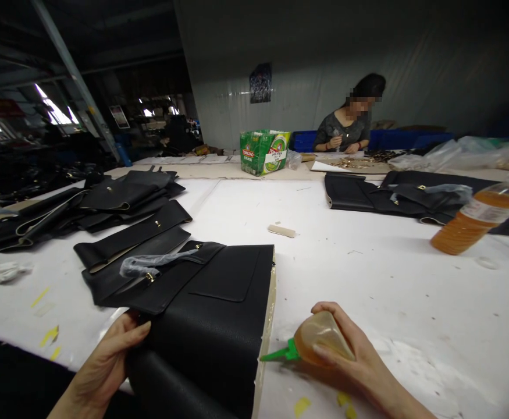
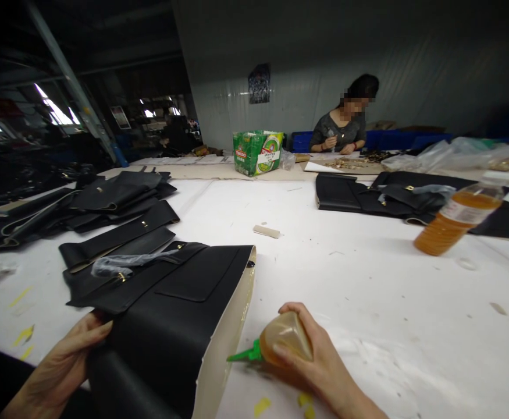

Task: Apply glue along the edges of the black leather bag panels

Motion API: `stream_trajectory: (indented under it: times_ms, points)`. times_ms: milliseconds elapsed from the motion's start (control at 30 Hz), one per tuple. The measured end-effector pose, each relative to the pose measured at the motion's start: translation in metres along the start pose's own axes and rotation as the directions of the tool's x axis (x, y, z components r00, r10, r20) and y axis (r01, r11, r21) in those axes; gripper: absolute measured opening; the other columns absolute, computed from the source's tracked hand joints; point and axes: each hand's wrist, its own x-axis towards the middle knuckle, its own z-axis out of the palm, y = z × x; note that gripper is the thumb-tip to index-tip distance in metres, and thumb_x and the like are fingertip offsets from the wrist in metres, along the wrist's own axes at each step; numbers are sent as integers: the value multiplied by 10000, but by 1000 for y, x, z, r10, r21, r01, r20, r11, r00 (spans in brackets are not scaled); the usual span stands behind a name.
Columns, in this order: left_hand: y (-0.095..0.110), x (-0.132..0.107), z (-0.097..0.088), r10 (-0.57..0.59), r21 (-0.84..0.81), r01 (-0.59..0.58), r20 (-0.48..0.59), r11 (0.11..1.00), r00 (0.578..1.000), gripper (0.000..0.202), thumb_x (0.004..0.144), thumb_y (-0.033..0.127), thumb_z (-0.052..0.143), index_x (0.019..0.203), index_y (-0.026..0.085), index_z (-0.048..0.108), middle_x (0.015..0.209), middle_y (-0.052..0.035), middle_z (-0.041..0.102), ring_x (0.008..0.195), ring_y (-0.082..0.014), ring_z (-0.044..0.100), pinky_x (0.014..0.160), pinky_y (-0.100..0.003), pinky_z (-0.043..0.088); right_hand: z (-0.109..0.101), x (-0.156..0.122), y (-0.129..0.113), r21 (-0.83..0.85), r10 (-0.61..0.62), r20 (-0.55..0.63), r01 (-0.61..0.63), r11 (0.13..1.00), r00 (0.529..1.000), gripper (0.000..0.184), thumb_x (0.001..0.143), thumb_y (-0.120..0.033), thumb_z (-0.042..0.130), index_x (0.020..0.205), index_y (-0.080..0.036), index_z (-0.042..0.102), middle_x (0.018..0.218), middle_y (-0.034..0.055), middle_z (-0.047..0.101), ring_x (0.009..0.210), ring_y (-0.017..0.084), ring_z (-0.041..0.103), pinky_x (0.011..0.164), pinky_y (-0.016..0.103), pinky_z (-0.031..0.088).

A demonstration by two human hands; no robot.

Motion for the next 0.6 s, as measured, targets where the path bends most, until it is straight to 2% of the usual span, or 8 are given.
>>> stream_trajectory:
  times_ms: [100, 200, 300, 400, 500, 567, 600]
  points:
    - [6, 1, 5, -5, 46, 6, -19, 999, 1000, 842, 586, 122, 800, 1362, 247, 498, 1118, -63, 723, 1095, -310, 611, 986, -355, 452, -5, 11, -1, -43, -12, -106, 8, 999, 994, 468, 833, -537, 613, 1147, -272, 392, 871, 4, 597, 733, 227, 578, 650, 310, 449]
    - [10, 6, 6, -20, 112, 21, -6, 994, 1000, 851, 567, 164, 825, 1354, 231, 509, 1158, -91, 703, 1127, -331, 586, 989, -375, 447, -11, 19, -1, -93, -26, -207, 7, 996, 978, 478, 823, -541, 622, 1149, -267, 405, 926, 19, 601, 769, 242, 590, 666, 319, 457]
    - [12, 15, 2, -81, 152, 77, 22, 985, 996, 804, 526, 185, 851, 1285, 190, 583, 1102, -125, 721, 1095, -370, 600, 950, -426, 478, -9, 16, 1, -54, -17, -142, 9, 998, 990, 489, 825, -534, 625, 1165, -268, 394, 896, 12, 602, 746, 235, 588, 657, 312, 460]
    - [14, 25, -1, -206, 120, 209, -35, 971, 978, 554, 517, 151, 844, 1056, 124, 719, 905, -142, 765, 955, -399, 664, 842, -458, 544, -5, 12, 2, -28, -13, -68, 11, 1000, 998, 484, 827, -528, 625, 1166, -265, 400, 872, 8, 599, 732, 232, 581, 655, 312, 458]
    - [16, 31, 6, -261, 57, 269, -116, 961, 958, 208, 645, 147, 767, 849, 106, 754, 788, -133, 768, 822, -359, 710, 755, -431, 583, -8, 16, 3, -76, -19, -179, 5, 997, 984, 476, 822, -536, 628, 1151, -264, 416, 905, 16, 599, 750, 237, 588, 670, 322, 455]
    - [17, 32, 13, -278, 75, 288, -126, 955, 952, 125, 707, 120, 717, 825, 96, 749, 775, -131, 766, 754, -315, 724, 722, -393, 595, -9, 19, 3, -82, -20, -246, 0, 997, 969, 480, 815, -542, 634, 1141, -263, 421, 919, 21, 599, 767, 240, 592, 672, 323, 456]
    - [17, 32, 16, -286, 93, 299, -133, 950, 949, 113, 714, 98, 705, 818, 89, 748, 761, -131, 765, 716, -296, 726, 701, -372, 600, -8, 19, 3, -65, -13, -236, -3, 998, 972, 482, 812, -540, 638, 1140, -262, 420, 909, 21, 601, 763, 240, 592, 666, 321, 457]
